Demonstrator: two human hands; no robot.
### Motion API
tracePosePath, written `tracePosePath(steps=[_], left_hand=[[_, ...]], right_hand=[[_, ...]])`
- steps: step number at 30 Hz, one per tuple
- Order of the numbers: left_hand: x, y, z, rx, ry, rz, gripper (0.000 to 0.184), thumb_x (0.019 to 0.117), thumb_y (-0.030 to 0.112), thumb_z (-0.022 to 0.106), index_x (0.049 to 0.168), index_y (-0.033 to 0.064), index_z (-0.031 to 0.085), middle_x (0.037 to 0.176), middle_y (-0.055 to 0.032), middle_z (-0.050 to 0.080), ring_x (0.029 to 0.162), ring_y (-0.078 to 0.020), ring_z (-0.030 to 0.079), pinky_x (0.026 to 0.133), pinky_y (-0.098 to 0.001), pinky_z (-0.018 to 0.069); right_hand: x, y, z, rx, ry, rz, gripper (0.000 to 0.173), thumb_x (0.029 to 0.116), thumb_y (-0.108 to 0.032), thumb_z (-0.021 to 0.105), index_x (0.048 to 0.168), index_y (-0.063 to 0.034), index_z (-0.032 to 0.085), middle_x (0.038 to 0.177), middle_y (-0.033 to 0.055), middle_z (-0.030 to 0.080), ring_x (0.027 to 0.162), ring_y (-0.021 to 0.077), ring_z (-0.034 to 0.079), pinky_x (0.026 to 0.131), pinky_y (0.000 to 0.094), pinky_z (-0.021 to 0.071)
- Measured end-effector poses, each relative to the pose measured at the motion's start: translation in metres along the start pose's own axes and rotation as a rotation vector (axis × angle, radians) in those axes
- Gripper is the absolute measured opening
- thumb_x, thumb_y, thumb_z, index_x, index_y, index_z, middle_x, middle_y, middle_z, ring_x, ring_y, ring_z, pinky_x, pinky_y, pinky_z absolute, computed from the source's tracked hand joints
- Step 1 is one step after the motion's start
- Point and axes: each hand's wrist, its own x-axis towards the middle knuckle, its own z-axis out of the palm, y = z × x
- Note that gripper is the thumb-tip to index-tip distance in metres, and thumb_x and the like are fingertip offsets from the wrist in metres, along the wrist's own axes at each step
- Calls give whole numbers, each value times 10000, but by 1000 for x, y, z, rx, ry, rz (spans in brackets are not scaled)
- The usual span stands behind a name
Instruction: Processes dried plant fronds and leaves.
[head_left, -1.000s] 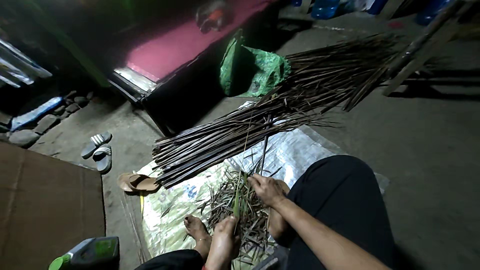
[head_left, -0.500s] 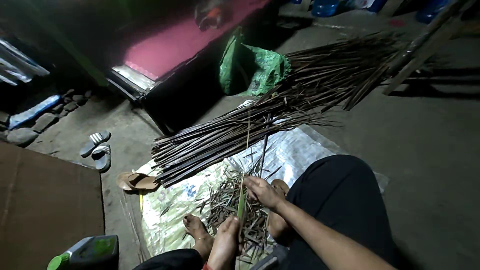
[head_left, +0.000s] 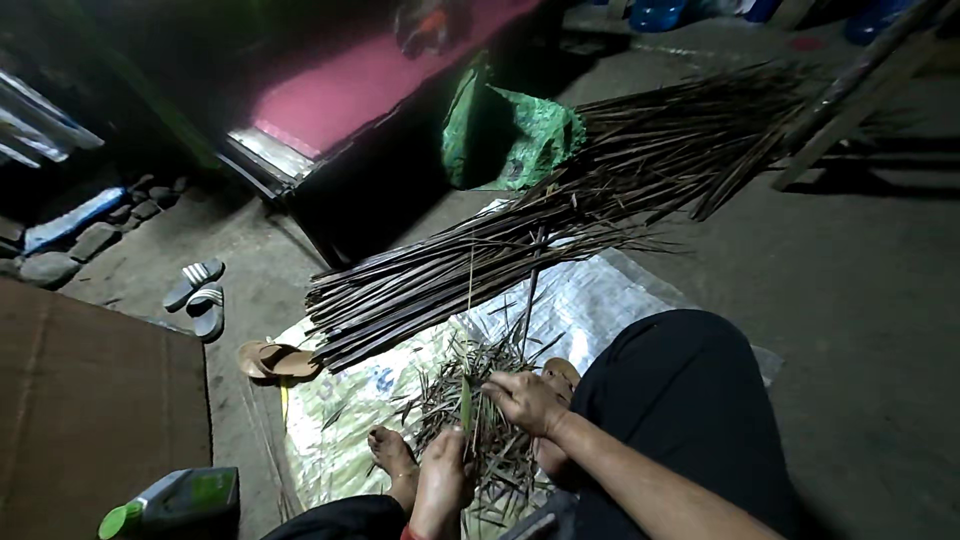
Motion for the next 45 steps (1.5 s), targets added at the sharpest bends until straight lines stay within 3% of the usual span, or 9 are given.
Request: tracePosePath(steps=[8, 14, 22, 25, 27, 29, 36, 40, 45], left_hand=[[-1, 3, -1, -38, 19, 10, 355, 1120, 149, 300, 870, 100, 548, 576, 52, 484, 429, -23, 411, 409, -170, 366], [-4, 4, 0, 8, 0, -17, 342, 1130, 198, 325, 891, 90, 546, 565, 53, 415, 413, -32, 351, 392, -177, 320], [0, -1, 1, -45, 31, 41, 364, 1116, 171, 339, 835, 104, 561, 557, 44, 496, 417, -33, 412, 396, -185, 357], [-1, 1, 2, -10, 25, 21, 353, 1123, 164, 312, 865, 96, 543, 565, 53, 457, 421, -28, 389, 400, -175, 348], [-4, 2, 1, 19, 15, 4, 347, 1131, 188, 320, 898, 76, 552, 578, 46, 438, 422, -33, 377, 401, -178, 345], [-5, 3, 2, 23, 12, 8, 346, 1129, 190, 331, 894, 75, 558, 575, 43, 440, 416, -35, 372, 396, -179, 340], [4, -6, -3, 57, 51, 103, 320, 1101, 119, 359, 871, 79, 578, 577, 51, 491, 441, -29, 421, 428, -191, 379], [3, -6, -2, 75, 52, 85, 323, 1122, 162, 339, 946, 56, 589, 605, 35, 463, 440, -39, 391, 424, -196, 364], [2, -2, -1, 46, 28, 36, 344, 1131, 202, 335, 917, 64, 566, 583, 32, 441, 421, -47, 374, 402, -195, 347]], right_hand=[[-20, -20, 21, 55, -73, -281, 536, 1065, -399, 416, 867, 29, 670, 719, 177, 644, 697, 339, 670, 631, 543, 502], [2, 3, 0, -4, -31, 40, 523, 1088, -395, 403, 988, 42, 674, 851, 214, 680, 860, 380, 687, 790, 588, 513], [-25, -28, 21, 70, -92, -284, 556, 1071, -422, 417, 846, 28, 653, 707, 175, 633, 693, 340, 665, 629, 543, 500], [-17, -17, 19, -3, -70, -218, 545, 1070, -419, 423, 888, 31, 672, 753, 193, 667, 742, 369, 694, 665, 578, 521], [-7, -4, 8, 3, -43, -47, 537, 1079, -415, 432, 986, 43, 697, 841, 222, 700, 849, 402, 710, 770, 619, 531], [1, 9, -2, 4, 5, 35, 558, 1083, -438, 401, 959, 36, 668, 812, 200, 665, 820, 369, 680, 757, 581, 511], [-21, -30, 17, 150, -111, -241, 536, 1074, -391, 399, 856, 33, 645, 704, 166, 610, 686, 321, 636, 632, 527, 483], [-13, -11, 13, 1, -129, -174, 553, 1083, -409, 400, 933, 46, 676, 813, 215, 679, 814, 390, 696, 728, 588, 517], [-3, 1, 6, -92, -86, -69, 571, 1079, -456, 392, 928, 26, 659, 829, 208, 678, 836, 384, 694, 734, 583, 509]])
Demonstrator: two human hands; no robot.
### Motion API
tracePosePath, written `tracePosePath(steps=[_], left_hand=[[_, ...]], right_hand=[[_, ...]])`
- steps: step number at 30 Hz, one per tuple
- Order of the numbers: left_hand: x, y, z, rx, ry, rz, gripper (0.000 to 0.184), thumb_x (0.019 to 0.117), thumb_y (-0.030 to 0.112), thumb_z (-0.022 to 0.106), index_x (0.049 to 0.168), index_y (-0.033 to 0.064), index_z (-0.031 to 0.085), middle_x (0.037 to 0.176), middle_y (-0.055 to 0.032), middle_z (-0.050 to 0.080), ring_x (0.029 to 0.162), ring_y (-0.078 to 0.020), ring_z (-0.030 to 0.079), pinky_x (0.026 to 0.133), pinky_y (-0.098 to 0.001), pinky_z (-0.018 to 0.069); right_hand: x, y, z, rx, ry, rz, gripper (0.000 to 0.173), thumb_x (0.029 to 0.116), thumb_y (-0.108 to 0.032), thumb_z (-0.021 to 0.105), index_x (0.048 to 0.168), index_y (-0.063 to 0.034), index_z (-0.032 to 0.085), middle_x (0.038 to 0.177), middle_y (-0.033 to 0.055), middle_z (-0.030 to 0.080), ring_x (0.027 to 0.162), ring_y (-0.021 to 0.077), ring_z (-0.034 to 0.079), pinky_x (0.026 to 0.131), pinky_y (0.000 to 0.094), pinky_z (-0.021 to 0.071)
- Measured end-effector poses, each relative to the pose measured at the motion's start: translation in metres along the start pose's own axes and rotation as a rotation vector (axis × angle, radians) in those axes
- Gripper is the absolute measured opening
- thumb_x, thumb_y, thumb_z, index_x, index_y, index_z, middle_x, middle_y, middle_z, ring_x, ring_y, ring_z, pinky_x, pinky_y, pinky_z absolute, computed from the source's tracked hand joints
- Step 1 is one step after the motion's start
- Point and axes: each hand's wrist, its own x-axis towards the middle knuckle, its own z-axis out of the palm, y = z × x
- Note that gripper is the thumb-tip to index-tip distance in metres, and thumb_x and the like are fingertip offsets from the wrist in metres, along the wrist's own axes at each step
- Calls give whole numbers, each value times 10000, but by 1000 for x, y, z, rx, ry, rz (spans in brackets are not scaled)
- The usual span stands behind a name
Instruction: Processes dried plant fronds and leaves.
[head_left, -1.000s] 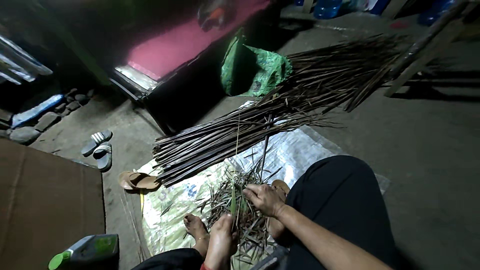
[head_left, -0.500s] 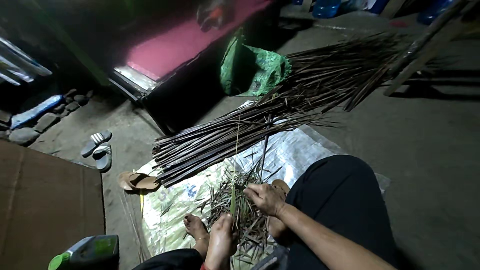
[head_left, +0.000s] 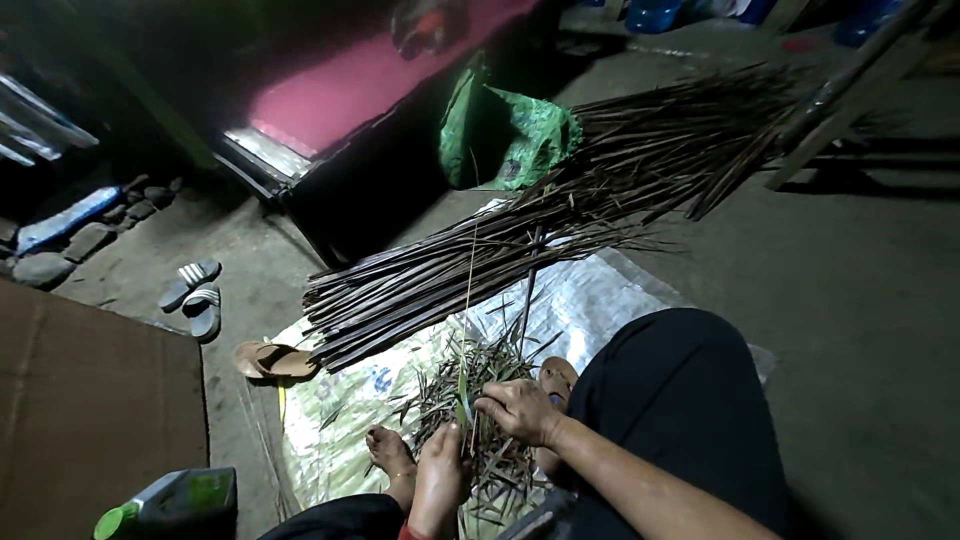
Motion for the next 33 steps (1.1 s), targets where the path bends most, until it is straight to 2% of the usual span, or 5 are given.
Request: tracePosePath(steps=[16, 22, 27, 30, 33], left_hand=[[-9, 4, 3, -8, -50, -6, 346, 1126, 176, 333, 893, 79, 569, 580, 54, 434, 435, -29, 374, 416, -176, 339], [-3, 2, 2, -73, -97, -61, 344, 1136, 207, 312, 949, 54, 557, 604, 21, 486, 427, -38, 433, 399, -173, 393], [-10, 2, 4, -48, -269, -119, 378, 1138, 222, 278, 1048, 39, 596, 672, -14, 589, 513, -80, 575, 486, -220, 519], [-9, 0, 6, -98, -236, -123, 333, 1137, 200, 296, 1010, 49, 564, 631, 12, 531, 461, -40, 500, 438, -173, 452], [-3, 0, 4, -95, -112, -66, 337, 1133, 197, 312, 952, 72, 566, 610, 46, 474, 443, -17, 408, 414, -158, 365]], right_hand=[[15, 4, -16, 116, 215, 367, 521, 1101, -407, 404, 1054, 32, 681, 936, 217, 700, 933, 376, 695, 856, 581, 516], [9, -14, -8, 933, -69, 210, 424, 1110, -273, 327, 1330, 6, 559, 630, -72, 441, 477, 17, 404, 487, 193, 391], [16, -13, -18, 947, 71, 224, 399, 1118, -238, 363, 1332, 0, 603, 633, -78, 468, 493, 11, 416, 513, 195, 404], [17, -6, -24, 740, 161, 230, 394, 1118, -254, 409, 1338, -5, 620, 759, -14, 544, 592, 45, 460, 604, 233, 440], [5, -11, -17, 471, 66, 115, 434, 1098, -294, 422, 1125, 58, 674, 888, 143, 650, 783, 204, 593, 787, 415, 500]])
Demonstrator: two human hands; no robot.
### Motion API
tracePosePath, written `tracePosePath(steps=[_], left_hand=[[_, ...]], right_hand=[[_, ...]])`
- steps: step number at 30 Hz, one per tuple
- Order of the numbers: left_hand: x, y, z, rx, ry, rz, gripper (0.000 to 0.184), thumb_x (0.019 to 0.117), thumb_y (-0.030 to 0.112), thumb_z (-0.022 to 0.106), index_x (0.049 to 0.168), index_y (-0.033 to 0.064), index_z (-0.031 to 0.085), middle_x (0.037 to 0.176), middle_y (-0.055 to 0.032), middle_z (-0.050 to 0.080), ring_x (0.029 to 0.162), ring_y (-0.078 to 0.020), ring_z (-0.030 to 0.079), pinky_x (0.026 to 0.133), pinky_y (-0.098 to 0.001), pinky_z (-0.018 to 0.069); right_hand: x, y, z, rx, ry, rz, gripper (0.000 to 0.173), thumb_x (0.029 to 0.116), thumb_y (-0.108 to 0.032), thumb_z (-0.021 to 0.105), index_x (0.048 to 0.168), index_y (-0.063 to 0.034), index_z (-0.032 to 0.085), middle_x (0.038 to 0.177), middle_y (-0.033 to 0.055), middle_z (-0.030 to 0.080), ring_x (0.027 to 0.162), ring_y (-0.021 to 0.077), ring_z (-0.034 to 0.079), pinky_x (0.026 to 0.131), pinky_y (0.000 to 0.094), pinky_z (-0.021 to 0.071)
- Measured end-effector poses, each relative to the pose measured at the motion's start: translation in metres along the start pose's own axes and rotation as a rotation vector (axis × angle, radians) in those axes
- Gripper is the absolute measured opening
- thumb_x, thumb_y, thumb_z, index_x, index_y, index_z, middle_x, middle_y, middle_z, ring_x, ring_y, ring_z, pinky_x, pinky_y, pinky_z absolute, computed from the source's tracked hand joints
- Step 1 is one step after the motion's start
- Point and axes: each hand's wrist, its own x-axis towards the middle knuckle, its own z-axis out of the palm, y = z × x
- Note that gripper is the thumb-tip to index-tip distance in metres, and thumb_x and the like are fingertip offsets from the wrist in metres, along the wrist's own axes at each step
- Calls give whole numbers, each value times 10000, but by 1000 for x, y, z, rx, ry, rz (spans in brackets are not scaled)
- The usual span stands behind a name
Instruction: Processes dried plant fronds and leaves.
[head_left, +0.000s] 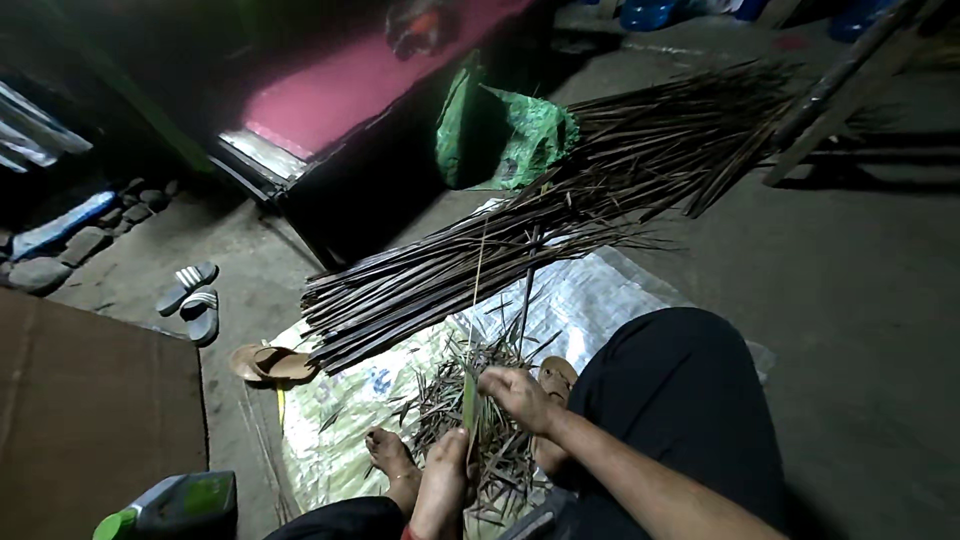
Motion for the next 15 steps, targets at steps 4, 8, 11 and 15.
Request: tracePosePath(steps=[4, 8, 11, 15], left_hand=[[2, 1, -3, -16, 63, 39, 338, 1112, 141, 305, 879, 99, 547, 572, 60, 458, 425, -16, 394, 400, -163, 352], [-1, 6, -2, -59, 47, 0, 366, 1124, 162, 284, 854, 116, 527, 537, 77, 416, 400, 2, 357, 384, -144, 321], [-5, 9, -1, -33, 38, -19, 362, 1135, 206, 298, 872, 114, 530, 537, 73, 399, 400, -9, 341, 387, -156, 308], [-7, 8, -1, -27, 14, 11, 383, 1133, 206, 295, 854, 110, 540, 535, 69, 401, 400, -16, 335, 385, -163, 305]], right_hand=[[-20, -1, 22, -262, -120, -254, 503, 1077, -389, 431, 943, 23, 688, 759, 185, 663, 744, 350, 682, 683, 571, 519], [-16, 8, 24, -383, -51, -342, 533, 1073, -413, 415, 884, 17, 670, 730, 176, 655, 708, 347, 686, 629, 547, 513], [-6, 12, 11, -383, 23, -216, 512, 1073, -379, 430, 921, 46, 673, 771, 203, 671, 760, 375, 694, 683, 574, 520], [1, 16, -3, -320, 73, -124, 514, 1079, -376, 406, 937, 49, 659, 771, 194, 643, 764, 351, 660, 714, 554, 502]])
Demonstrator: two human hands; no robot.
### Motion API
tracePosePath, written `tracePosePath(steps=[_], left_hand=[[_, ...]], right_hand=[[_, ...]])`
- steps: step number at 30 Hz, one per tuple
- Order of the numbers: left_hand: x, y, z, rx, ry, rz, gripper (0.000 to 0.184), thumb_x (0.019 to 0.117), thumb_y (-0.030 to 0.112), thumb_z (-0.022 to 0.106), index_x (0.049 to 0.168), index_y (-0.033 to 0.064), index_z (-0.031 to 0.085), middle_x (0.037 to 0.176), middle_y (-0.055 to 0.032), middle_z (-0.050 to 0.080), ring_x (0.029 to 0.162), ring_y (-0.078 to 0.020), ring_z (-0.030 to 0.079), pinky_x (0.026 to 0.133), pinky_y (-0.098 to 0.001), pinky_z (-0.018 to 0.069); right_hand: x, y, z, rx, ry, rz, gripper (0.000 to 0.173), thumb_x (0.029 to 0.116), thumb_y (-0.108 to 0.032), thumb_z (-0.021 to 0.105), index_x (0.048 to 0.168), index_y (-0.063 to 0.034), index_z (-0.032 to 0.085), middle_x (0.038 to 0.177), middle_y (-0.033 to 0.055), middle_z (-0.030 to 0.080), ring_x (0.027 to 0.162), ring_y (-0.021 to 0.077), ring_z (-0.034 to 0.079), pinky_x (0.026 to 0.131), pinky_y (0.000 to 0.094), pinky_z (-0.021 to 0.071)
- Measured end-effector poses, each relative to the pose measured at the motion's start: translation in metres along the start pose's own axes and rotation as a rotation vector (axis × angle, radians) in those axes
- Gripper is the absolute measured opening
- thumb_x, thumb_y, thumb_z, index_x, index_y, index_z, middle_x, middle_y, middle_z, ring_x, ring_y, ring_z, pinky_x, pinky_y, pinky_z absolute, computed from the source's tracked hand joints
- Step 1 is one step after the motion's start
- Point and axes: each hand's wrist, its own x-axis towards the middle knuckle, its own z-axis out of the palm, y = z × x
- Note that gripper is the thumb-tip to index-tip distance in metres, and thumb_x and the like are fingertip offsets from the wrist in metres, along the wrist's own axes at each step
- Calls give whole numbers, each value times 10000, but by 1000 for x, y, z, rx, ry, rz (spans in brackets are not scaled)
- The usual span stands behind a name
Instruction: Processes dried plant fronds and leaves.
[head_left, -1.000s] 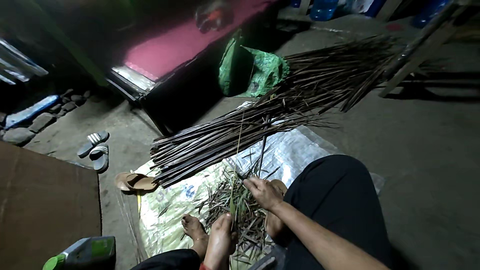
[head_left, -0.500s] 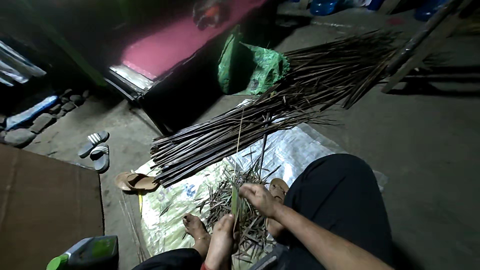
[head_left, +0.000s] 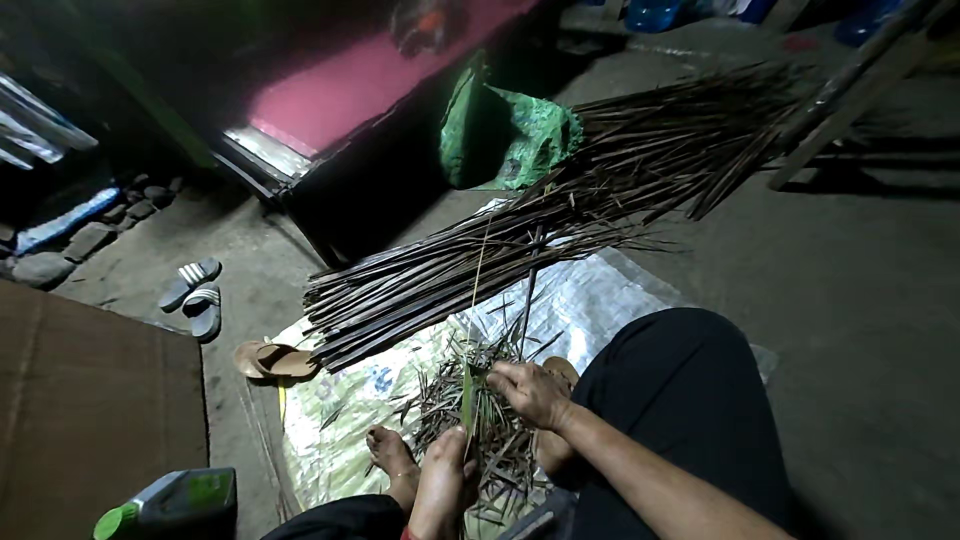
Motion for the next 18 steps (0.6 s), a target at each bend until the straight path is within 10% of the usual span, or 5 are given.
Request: tracePosePath(steps=[7, 18], left_hand=[[-2, 2, 0, 17, 33, -3, 362, 1134, 193, 289, 913, 100, 560, 548, 67, 426, 413, -14, 365, 398, -162, 329], [-3, 1, 2, 17, -32, 12, 386, 1128, 185, 279, 855, 112, 542, 535, 72, 411, 402, -10, 336, 387, -159, 302]], right_hand=[[-17, -19, 20, 14, -79, -224, 531, 1074, -392, 409, 881, 29, 668, 720, 176, 642, 698, 334, 669, 632, 536, 505], [0, 1, -3, 27, -19, 5, 529, 1083, -383, 393, 924, 50, 654, 763, 180, 630, 756, 327, 644, 717, 534, 498]])
